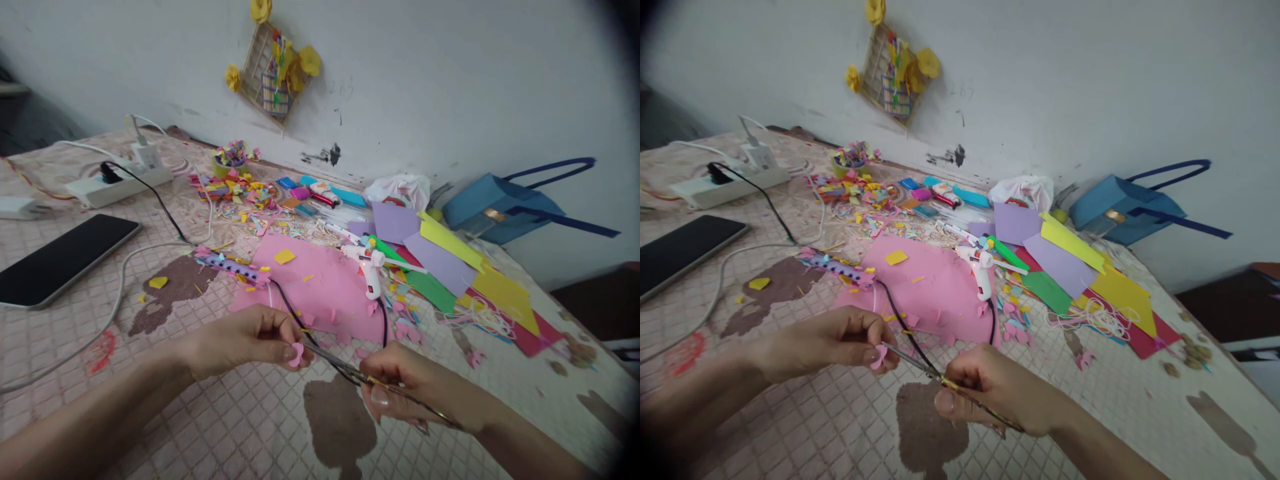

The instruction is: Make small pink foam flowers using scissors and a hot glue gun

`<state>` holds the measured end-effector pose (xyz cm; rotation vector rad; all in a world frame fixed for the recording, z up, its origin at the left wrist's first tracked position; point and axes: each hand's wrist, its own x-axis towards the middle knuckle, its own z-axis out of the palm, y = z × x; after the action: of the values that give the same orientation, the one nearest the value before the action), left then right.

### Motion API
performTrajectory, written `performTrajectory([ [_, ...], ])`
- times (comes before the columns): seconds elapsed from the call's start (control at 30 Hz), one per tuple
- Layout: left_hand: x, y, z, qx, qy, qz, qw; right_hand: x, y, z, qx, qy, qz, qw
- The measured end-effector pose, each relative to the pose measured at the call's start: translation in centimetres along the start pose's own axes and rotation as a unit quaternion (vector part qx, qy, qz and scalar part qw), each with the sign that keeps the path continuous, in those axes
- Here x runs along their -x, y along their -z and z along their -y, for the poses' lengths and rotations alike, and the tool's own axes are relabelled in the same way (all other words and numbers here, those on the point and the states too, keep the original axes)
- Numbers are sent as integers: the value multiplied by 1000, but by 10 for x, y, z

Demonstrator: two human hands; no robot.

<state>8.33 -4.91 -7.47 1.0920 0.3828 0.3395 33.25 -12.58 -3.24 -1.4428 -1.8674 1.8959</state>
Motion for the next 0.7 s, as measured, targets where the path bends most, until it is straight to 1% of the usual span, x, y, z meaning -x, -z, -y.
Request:
performTrajectory([
  [0.2, 0, 1, 1, 2, 6, -5, 1000, 0, 0, -2, 4, -14, 0, 1000],
  [0.33, 0, 0, 0, 0, 8, -6, 1000, -1, 1, -2, 5, -2, 7, 1000],
  [0.43, 0, 1, 0, 15, 10, 7, 1000, -3, 3, -2, 12, 12, 2, 1000],
  [0.53, 0, 2, 1, 26, 16, 10, 999, -3, 3, -2, 5, 5, 3, 1000],
  [0.7, 0, 3, 3, 0, 6, 3, 1000, 1, 1, -2, 22, -6, 2, 1000],
])
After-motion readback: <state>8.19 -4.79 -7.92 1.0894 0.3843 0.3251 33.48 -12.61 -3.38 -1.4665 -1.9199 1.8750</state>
